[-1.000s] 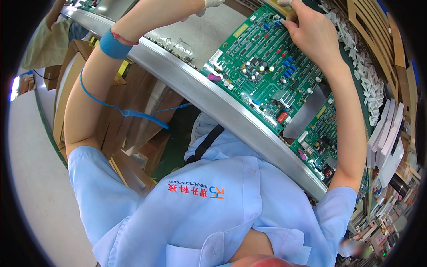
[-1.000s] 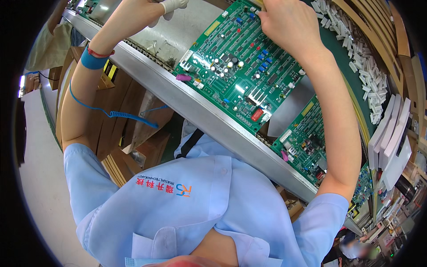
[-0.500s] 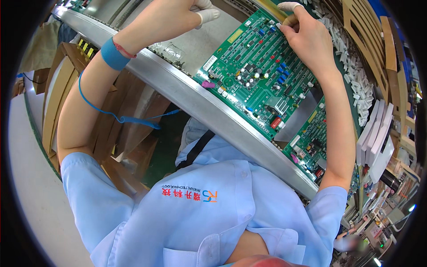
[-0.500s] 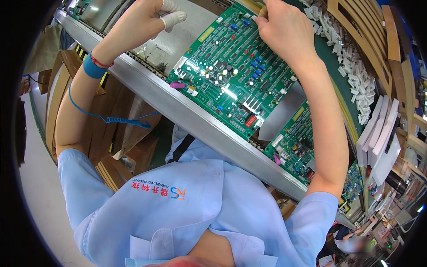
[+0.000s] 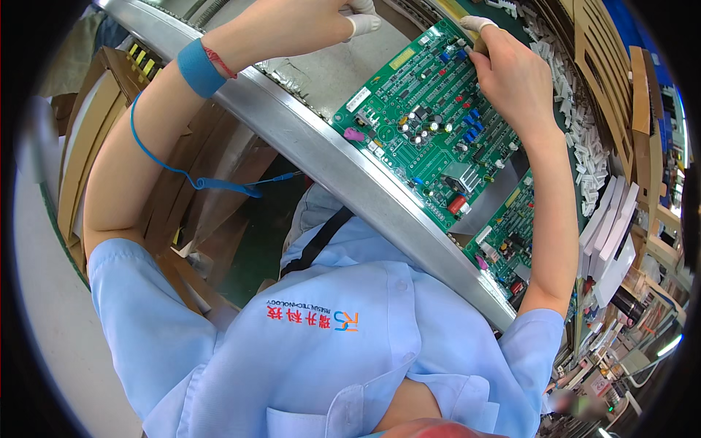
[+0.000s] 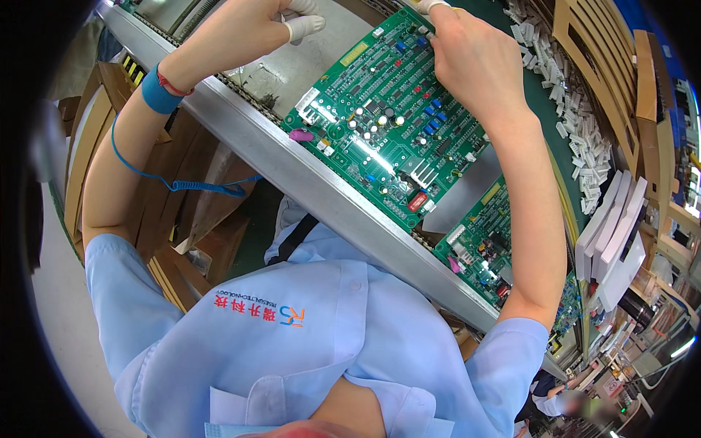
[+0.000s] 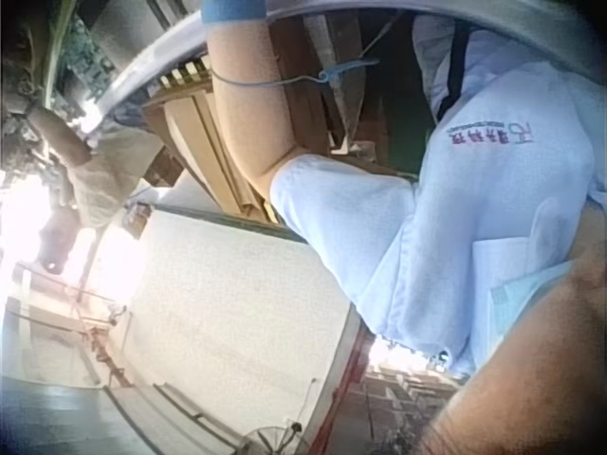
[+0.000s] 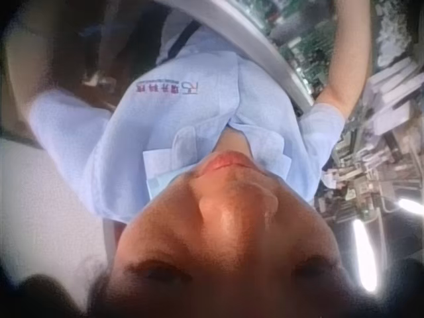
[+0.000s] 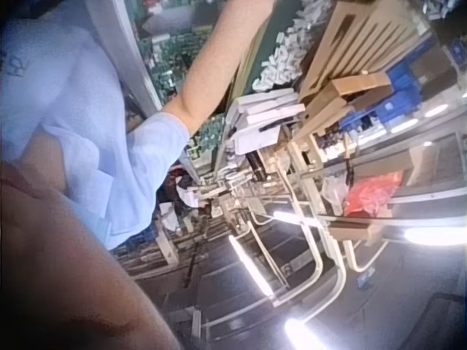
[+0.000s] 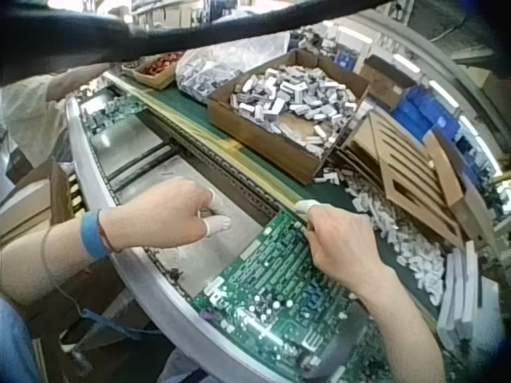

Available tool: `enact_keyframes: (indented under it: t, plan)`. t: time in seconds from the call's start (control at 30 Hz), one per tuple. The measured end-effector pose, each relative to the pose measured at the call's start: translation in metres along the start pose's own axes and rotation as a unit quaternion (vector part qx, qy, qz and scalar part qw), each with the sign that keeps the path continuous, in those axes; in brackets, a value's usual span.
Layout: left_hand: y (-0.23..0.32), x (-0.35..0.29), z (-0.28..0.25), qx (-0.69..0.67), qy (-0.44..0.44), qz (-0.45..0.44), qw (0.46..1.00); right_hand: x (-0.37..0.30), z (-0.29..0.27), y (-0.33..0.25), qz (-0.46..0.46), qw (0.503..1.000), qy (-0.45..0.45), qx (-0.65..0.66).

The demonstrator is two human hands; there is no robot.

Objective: Assembling electronic components onto printed circuit boards on a factory production line.

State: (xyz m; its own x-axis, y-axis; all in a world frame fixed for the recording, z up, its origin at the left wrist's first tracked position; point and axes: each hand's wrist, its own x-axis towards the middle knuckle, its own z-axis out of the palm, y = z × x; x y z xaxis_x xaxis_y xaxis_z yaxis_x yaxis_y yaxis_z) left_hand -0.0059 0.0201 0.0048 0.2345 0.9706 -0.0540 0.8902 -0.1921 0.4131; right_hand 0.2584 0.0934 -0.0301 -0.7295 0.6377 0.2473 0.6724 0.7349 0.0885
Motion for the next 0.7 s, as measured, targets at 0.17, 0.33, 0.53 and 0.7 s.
enact_keyframes:
  t: [0.17,0.33,0.53,0.7]
  plan:
    - [0.009,0.0,-0.004,0.009,-0.03,-0.03,0.999,-0.005,-0.028,-0.006,0.098,0.985,-0.061,0.126]
    - [-0.024,0.002,0.021,0.016,0.047,0.026,0.998,-0.054,-0.069,0.012,0.148,0.959,0.03,0.238]
    - [-0.025,0.008,0.021,-0.031,0.048,0.007,0.998,-0.167,-0.112,0.082,0.315,0.933,0.072,0.16]
    - [0.008,0.012,-0.001,-0.068,0.029,-0.026,0.997,-0.279,-0.133,0.17,0.383,0.916,0.123,-0.007]
